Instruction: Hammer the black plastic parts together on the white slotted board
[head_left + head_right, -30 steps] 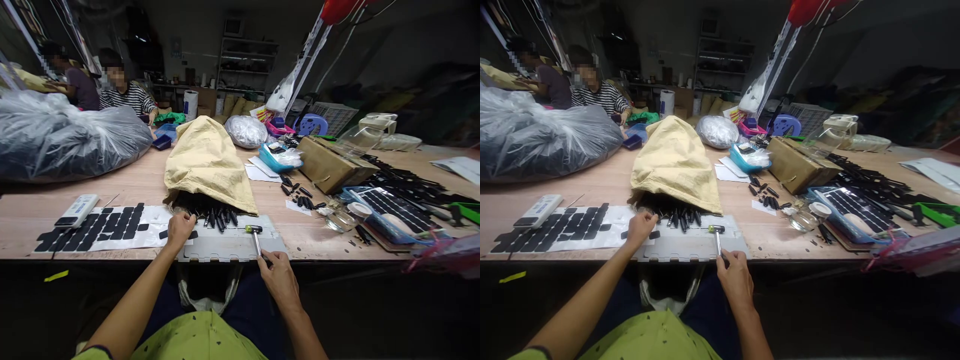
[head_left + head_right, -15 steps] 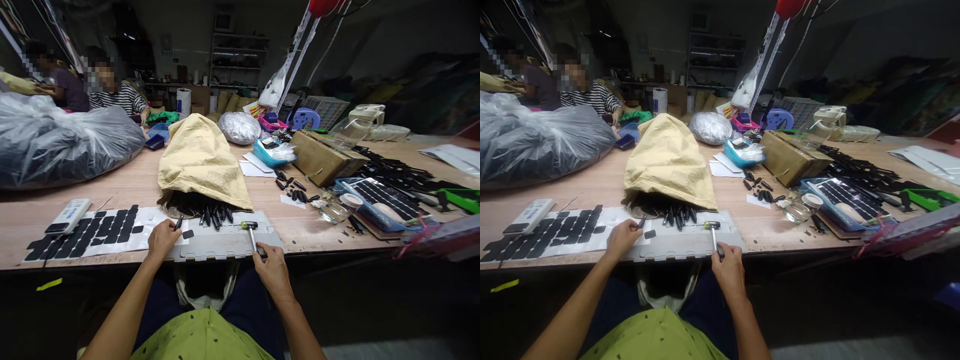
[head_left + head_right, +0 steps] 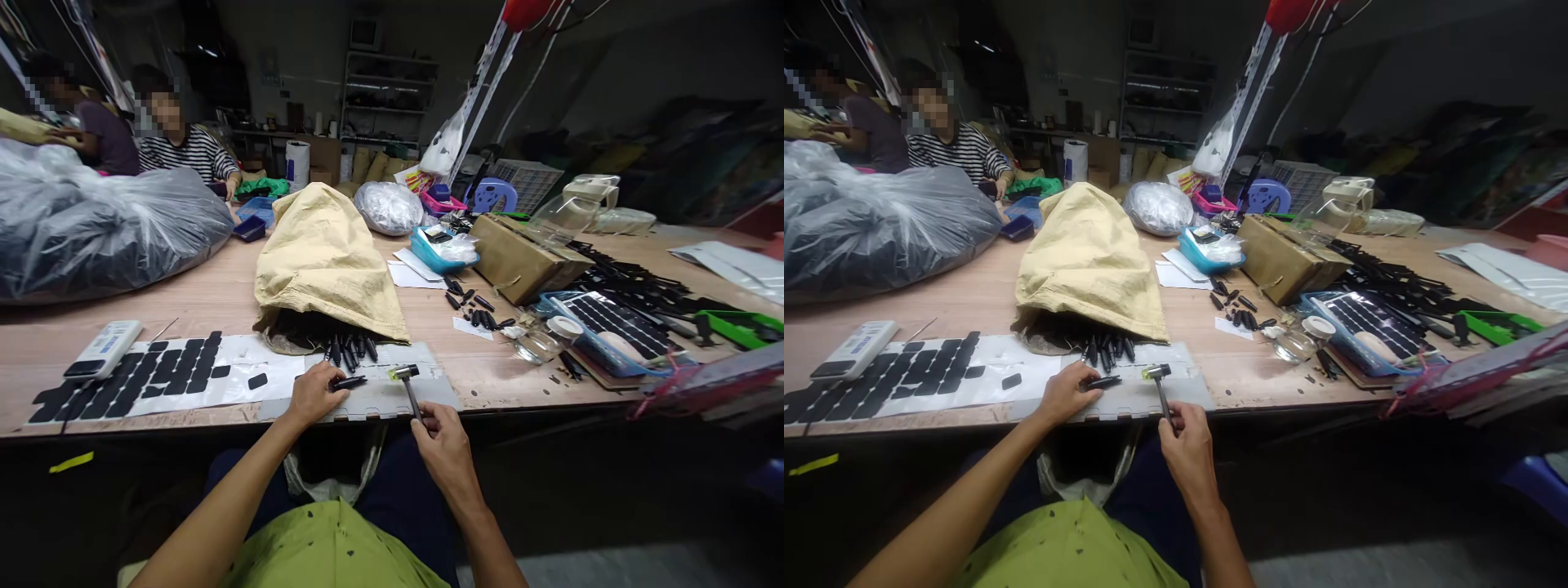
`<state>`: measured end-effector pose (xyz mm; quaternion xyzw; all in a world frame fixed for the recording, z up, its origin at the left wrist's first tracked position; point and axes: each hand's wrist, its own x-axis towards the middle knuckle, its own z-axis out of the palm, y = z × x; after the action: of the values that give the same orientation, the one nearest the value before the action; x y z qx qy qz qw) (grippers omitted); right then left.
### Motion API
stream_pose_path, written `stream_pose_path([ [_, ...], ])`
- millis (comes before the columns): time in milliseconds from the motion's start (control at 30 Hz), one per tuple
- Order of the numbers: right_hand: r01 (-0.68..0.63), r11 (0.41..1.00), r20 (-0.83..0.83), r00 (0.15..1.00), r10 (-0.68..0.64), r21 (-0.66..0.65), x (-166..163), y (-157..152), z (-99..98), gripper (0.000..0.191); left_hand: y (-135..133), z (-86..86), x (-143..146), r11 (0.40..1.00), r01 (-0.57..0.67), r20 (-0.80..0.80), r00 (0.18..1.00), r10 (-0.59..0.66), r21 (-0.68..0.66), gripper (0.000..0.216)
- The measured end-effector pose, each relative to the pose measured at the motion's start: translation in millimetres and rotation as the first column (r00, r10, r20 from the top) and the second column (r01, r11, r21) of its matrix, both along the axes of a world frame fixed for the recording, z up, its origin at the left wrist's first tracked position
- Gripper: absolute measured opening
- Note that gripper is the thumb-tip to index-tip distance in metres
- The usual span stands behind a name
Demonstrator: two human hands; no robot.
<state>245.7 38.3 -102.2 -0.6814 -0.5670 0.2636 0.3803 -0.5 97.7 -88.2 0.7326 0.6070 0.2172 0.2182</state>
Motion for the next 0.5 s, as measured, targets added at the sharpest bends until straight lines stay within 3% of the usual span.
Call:
stream_pose_path([
  [133, -0.145, 0.989, -0.182, 0.974, 0.137, -0.028, -20.3, -14.1, 0.6, 0.032, 1.2, -3.8, -2.9, 1.0, -0.019, 0.007, 1.0, 0.019, -0.012, 0.018],
  [300, -0.174, 0.981, -0.001, 0.985, 0.175, 0.08, -41.2, -12.3, 4.6, 0.044, 3.3, -2.3, -1.4, 0.998, -0.021, 0.044, 0.999, 0.024, -0.065, 0.019],
  [500, -0.269, 0.952, 0.009, 0.963, 0.271, 0.146, -55.9, -4.4, 10.9, 0.045, 3.8, 1.0, -0.3, 0.994, -0.045, 0.059, 0.997, 0.051, -0.101, 0.02],
])
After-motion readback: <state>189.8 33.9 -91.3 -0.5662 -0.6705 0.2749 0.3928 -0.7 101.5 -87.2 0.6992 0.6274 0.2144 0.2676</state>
